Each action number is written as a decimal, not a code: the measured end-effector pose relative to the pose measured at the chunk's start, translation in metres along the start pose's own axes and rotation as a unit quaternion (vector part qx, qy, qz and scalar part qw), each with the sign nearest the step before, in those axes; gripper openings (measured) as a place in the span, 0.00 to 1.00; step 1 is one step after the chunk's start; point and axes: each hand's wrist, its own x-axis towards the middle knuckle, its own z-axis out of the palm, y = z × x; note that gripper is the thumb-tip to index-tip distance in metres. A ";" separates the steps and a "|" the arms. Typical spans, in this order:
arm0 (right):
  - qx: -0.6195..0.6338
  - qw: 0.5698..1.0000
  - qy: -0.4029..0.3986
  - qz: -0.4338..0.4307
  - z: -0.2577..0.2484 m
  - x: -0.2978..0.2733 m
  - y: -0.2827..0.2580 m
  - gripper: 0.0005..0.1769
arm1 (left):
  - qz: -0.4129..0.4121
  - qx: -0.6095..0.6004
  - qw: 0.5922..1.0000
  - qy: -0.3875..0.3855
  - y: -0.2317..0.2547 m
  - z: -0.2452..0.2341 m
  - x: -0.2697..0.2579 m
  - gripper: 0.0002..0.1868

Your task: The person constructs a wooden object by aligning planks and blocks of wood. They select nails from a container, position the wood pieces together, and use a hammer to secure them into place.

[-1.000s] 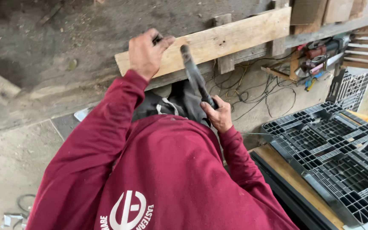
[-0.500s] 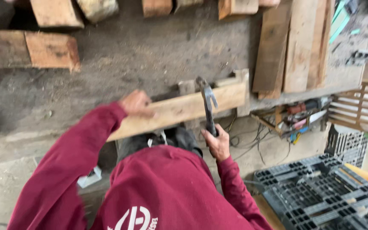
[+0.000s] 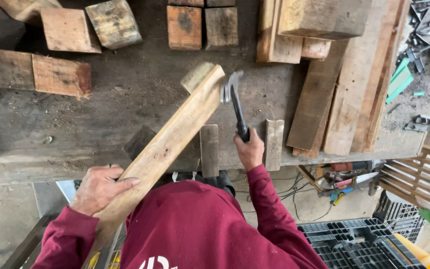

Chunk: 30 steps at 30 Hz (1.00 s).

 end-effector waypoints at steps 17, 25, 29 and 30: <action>-0.199 0.974 -0.108 -0.026 0.069 0.039 -0.070 0.35 | 0.317 0.145 0.935 0.071 -0.055 -0.120 -0.025 0.18; 0.172 0.944 -0.205 -0.191 0.022 -0.036 -0.179 0.44 | 0.447 0.065 0.860 0.237 0.062 -0.069 0.111 0.11; 0.237 0.953 -0.093 -0.163 0.020 -0.040 -0.185 0.56 | 0.333 -0.115 0.883 0.310 0.174 -0.011 0.220 0.26; 0.261 0.952 -0.052 -0.151 0.019 -0.027 -0.179 0.57 | 0.346 -0.100 0.867 0.344 0.200 0.000 0.247 0.27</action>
